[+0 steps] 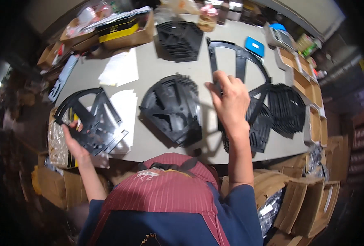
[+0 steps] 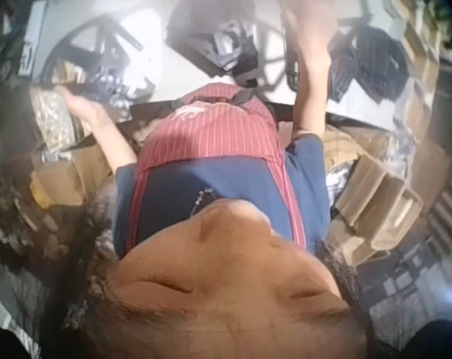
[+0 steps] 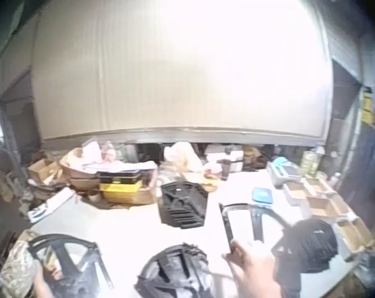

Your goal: The person sorts and organizes black plastic fan blades or frame components by hand, checking their alignment and stacking them in groups on a workbench before handling labels.

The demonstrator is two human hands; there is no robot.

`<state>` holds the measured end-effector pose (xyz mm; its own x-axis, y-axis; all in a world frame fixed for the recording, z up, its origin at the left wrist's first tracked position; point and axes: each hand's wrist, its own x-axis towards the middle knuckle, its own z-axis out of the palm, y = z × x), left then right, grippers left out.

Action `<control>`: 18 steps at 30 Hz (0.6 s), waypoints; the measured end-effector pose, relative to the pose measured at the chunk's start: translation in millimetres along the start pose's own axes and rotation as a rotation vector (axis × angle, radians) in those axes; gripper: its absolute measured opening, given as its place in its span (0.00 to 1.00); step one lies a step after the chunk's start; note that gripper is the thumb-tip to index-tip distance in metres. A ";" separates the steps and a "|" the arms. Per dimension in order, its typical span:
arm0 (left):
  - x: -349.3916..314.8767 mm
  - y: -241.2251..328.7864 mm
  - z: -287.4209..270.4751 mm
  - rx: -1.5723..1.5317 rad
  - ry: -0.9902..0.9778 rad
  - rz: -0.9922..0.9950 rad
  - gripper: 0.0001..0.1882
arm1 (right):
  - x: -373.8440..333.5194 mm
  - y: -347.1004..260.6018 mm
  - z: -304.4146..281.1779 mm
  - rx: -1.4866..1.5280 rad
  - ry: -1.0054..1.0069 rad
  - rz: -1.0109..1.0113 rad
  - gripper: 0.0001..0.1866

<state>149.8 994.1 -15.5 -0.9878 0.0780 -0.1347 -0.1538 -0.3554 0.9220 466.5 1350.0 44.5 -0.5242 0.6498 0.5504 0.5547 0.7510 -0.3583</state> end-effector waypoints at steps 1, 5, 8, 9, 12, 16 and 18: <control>0.0 0.1 1.9 -0.027 -0.042 -0.022 0.25 | -4.9 29.5 -3.2 -0.130 0.006 -0.003 0.12; 3.9 -5.6 12.5 -0.061 -0.149 -0.076 0.24 | -59.0 149.9 -10.4 -0.343 -0.131 0.110 0.10; 1.0 -15.0 26.0 -0.073 -0.246 -0.090 0.24 | -113.0 186.5 3.5 -0.422 -0.236 0.234 0.09; 2.0 -17.3 31.8 -0.079 -0.336 -0.094 0.23 | -129.0 192.6 15.6 -0.315 -0.218 0.264 0.08; -21.6 -21.0 77.1 -0.072 -0.348 -0.169 0.24 | -143.4 169.2 34.4 -0.203 -0.145 0.254 0.05; -51.4 -34.7 117.9 -0.014 -0.551 -0.213 0.27 | -132.5 141.8 36.9 -0.224 -0.067 0.186 0.07; -75.7 -38.3 140.1 0.027 -0.665 -0.252 0.28 | -117.8 111.6 28.5 -0.246 0.053 0.075 0.10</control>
<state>233.8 1132.3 10.2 -0.6970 0.7097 -0.1027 -0.3666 -0.2295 0.9016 571.7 1360.6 -81.9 -0.4448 0.6905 0.5704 0.7347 0.6455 -0.2085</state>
